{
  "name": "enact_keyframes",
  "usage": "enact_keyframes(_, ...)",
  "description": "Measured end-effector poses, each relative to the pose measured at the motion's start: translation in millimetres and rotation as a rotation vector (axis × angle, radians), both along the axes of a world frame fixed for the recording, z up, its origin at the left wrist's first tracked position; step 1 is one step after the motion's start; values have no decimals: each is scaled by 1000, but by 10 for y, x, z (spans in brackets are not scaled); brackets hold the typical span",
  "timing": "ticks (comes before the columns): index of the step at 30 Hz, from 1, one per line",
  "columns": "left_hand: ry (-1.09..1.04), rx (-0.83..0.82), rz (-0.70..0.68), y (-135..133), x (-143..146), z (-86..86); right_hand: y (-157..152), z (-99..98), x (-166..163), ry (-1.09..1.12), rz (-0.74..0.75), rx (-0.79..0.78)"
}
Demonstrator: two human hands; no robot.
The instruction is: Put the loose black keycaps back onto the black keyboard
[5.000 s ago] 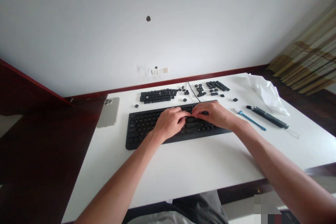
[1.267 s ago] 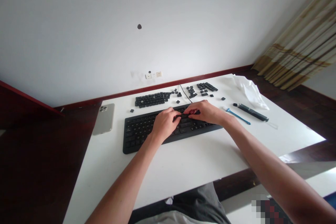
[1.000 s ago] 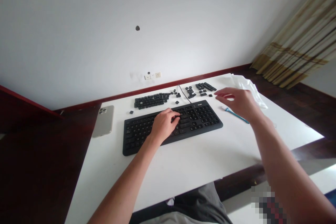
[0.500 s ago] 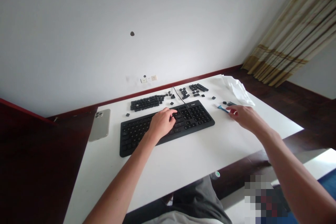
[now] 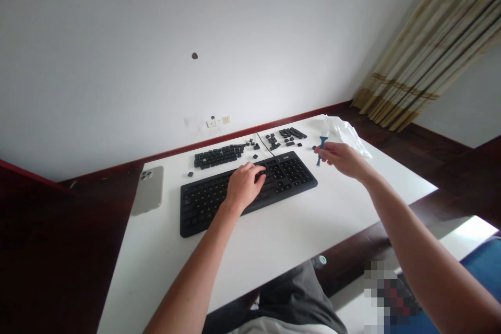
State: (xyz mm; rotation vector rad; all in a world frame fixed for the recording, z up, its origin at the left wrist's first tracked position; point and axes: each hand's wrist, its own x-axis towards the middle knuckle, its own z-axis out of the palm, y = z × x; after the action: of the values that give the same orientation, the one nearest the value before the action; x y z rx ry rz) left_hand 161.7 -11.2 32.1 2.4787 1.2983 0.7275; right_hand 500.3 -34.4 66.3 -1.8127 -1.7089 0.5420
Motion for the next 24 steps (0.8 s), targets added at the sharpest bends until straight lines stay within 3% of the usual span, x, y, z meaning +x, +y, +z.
enact_keyframes(6, 53, 88, -32, -90, 58, -47, -19, -207, 238, -350, 33, -117)
enact_keyframes(14, 59, 78, 7, -136, 90, -67, -63, -146, 745, -471, -278, -79)
enact_keyframes(24, 36, 50, 14, -146, 144, -105, -86, -149, 839, -484, -297, -220)
